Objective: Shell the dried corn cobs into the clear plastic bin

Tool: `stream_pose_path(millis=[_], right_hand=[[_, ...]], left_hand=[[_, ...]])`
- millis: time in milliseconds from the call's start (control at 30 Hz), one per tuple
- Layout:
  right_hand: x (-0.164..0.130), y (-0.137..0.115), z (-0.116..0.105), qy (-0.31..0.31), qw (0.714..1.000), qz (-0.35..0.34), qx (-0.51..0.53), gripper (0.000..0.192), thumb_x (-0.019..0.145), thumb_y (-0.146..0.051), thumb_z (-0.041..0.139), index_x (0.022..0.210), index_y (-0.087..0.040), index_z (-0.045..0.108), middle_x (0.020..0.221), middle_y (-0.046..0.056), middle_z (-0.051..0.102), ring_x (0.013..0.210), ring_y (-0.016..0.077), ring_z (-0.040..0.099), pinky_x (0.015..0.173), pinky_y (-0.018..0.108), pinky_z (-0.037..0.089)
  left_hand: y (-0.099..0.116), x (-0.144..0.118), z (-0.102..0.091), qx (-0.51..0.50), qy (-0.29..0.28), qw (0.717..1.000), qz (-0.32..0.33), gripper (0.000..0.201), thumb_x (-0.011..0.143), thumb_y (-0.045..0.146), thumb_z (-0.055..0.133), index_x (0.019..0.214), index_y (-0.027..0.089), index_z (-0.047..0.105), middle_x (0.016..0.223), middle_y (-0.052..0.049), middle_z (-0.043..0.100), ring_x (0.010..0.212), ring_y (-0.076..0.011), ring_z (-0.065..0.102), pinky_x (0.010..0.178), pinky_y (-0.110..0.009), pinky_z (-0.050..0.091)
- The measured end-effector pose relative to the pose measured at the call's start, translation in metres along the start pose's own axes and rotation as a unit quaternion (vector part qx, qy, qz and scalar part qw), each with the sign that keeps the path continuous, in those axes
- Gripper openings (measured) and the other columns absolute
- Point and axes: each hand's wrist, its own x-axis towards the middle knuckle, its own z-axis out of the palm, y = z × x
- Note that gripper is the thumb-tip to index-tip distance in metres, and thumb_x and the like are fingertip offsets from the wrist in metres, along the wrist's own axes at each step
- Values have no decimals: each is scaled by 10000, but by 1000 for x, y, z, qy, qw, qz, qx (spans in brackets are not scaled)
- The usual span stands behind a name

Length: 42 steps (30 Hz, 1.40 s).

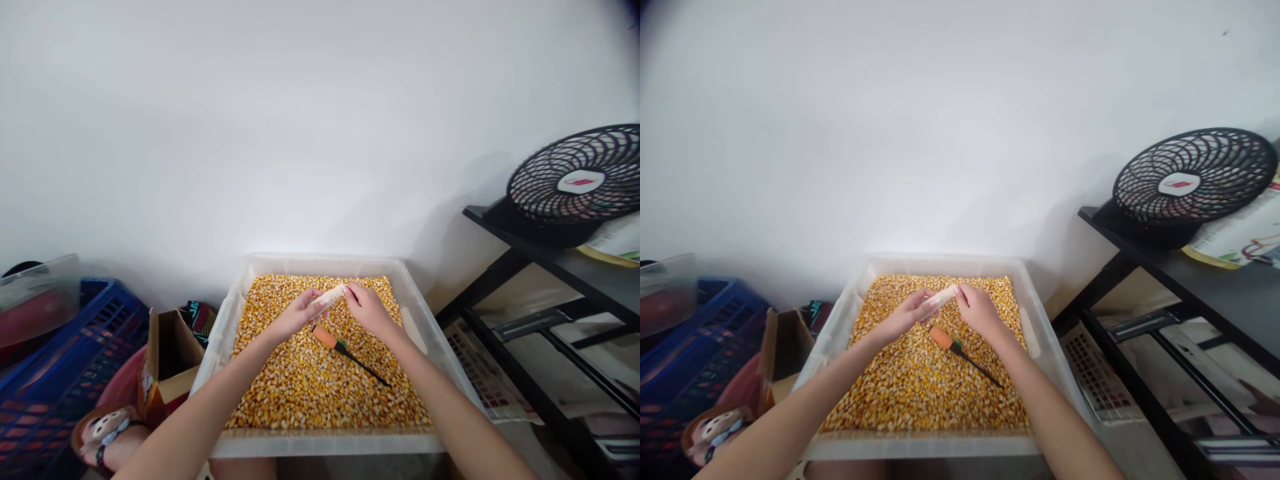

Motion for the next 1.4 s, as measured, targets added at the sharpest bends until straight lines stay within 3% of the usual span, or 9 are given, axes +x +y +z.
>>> stream_pose_path(millis=[233,367,433,567,667,933,1100,1267,1400], right_hand=[[0,-1,8,73,990,52,105,317,839,-386,348,581,-203,346,506,-33,360,478,103,350,473,241,257],[3,0,13,44,947,135,288,374,848,-479,282,587,-214,323,457,-50,317,399,92,319,409,227,287],[5,5,13,31,938,148,314,387,840,-507,285,602,-210,354,468,-46,349,398,93,349,411,226,308],[9,13,7,86,974,102,184,322,802,-489,403,723,-190,491,648,10,525,593,135,480,546,246,370],[8,12,-1,100,989,61,88,341,852,-435,334,687,-186,497,661,20,533,632,141,476,595,252,351],[2,3,-8,-25,999,-21,-6,286,867,-356,338,654,-195,441,591,-10,484,546,117,430,544,237,281],[2,5,-7,-51,998,-35,8,295,858,-313,350,596,-186,401,555,-17,449,523,107,402,519,235,250],[0,6,3,-12,993,11,119,333,850,-372,364,572,-188,352,503,-37,362,482,95,348,478,233,241],[-3,2,15,-3,944,110,312,325,822,-445,403,612,-198,388,465,-60,323,406,81,307,399,220,232]], left_hand=[[-2,0,16,-41,30,999,-1,383,772,499,479,971,172,456,756,-5,535,577,-76,439,518,-198,347],[-1,1,18,-129,36,991,-22,383,759,514,490,934,176,453,744,1,539,574,-72,452,536,-198,349],[0,1,16,-129,37,991,-15,376,761,503,495,941,175,455,759,-5,548,596,-77,468,556,-201,357],[2,3,11,-49,44,998,21,356,765,464,511,963,171,470,813,-19,561,714,-114,507,646,-228,388],[1,4,10,7,50,998,43,335,760,427,530,968,169,481,861,-21,552,797,-135,510,730,-255,391],[-3,4,-1,127,21,988,91,321,800,405,474,1028,183,512,946,-34,561,873,-165,505,801,-275,377],[-6,4,-5,150,10,983,101,310,801,404,471,1017,187,525,950,-34,564,878,-168,506,806,-279,378],[-4,3,-9,90,-8,995,52,323,777,413,508,1003,184,533,916,-30,570,822,-146,510,721,-246,398],[1,2,-11,13,-21,1000,5,356,768,413,525,1032,174,536,855,-27,584,689,-104,496,588,-198,378]])
